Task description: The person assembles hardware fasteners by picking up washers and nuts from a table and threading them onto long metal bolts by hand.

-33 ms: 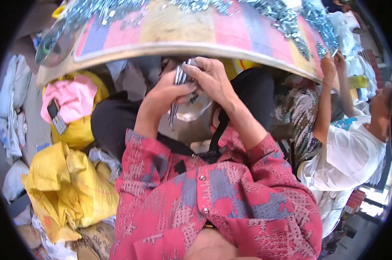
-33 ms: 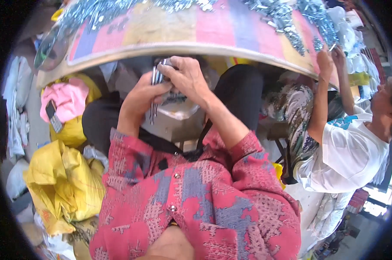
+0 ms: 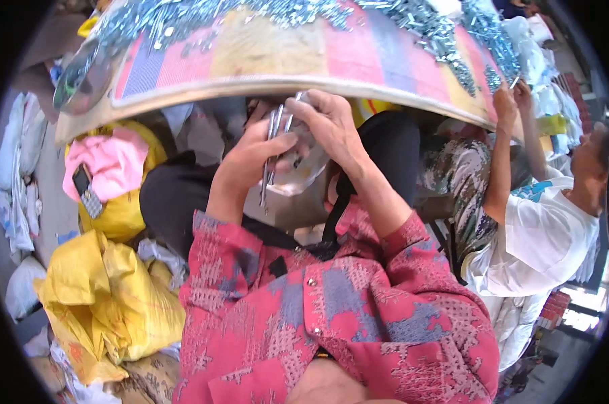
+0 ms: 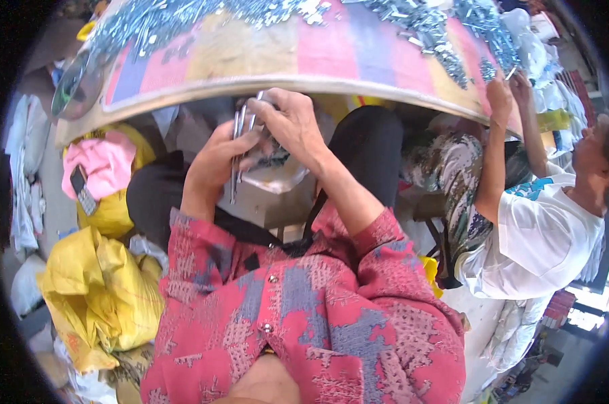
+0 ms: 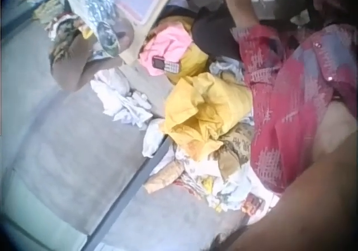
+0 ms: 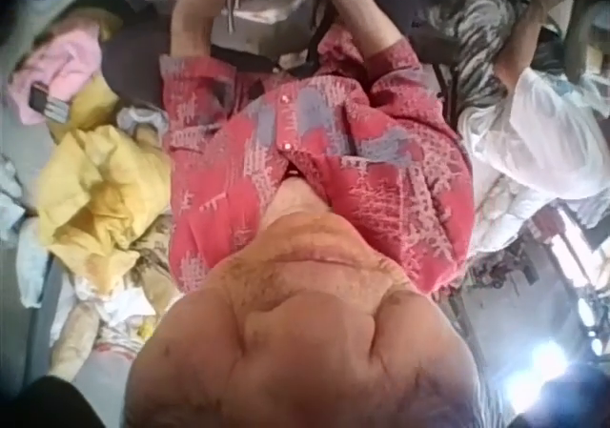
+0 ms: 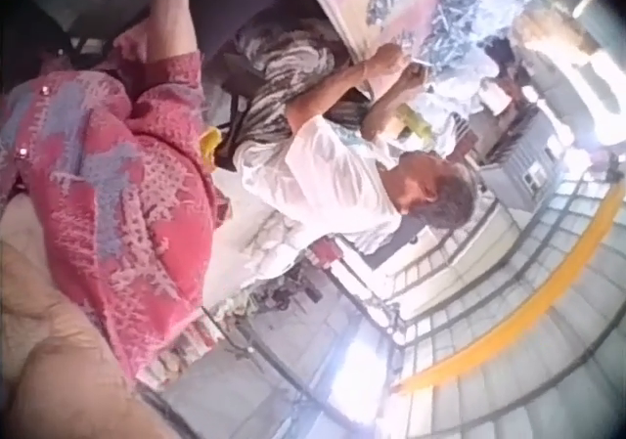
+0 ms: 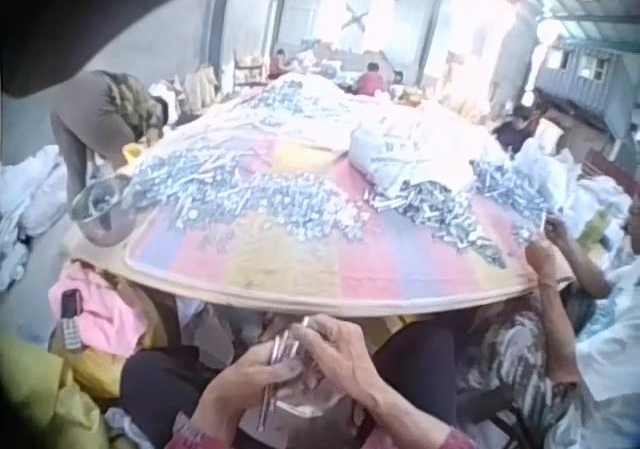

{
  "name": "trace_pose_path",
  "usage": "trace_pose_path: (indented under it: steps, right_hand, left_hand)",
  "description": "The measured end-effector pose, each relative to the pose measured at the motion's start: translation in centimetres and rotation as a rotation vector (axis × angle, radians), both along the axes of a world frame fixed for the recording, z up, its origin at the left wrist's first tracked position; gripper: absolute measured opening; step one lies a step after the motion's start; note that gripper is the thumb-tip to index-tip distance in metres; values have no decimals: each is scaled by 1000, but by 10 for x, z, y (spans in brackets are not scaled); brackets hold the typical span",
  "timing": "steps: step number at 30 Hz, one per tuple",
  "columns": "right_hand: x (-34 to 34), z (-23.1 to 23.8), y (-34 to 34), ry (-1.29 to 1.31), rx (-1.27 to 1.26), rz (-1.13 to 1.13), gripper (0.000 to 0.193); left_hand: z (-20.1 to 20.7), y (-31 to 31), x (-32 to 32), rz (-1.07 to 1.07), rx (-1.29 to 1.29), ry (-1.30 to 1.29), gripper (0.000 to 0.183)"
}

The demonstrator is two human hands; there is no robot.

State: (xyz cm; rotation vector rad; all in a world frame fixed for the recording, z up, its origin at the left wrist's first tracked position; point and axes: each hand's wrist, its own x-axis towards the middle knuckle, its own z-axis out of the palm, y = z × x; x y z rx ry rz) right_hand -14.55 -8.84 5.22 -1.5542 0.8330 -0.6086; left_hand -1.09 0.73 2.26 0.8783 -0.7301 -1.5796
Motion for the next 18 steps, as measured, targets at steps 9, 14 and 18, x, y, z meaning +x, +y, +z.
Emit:
trace_pose_path:
  steps: [9,14,18]
  right_hand:
    - [-38,-11,-114,22,-484,-178,36]
    - [-77,-14,-278,581,-1024,-699,32]
    - [-65,-22,-322,889,-1088,-766,29]
  left_hand:
    - [-31,-14,-7,-18,62,115,24]
    - [-20,-19,-10,35,163,1,25]
    - [-30,-22,-8,21,147,-15,23]
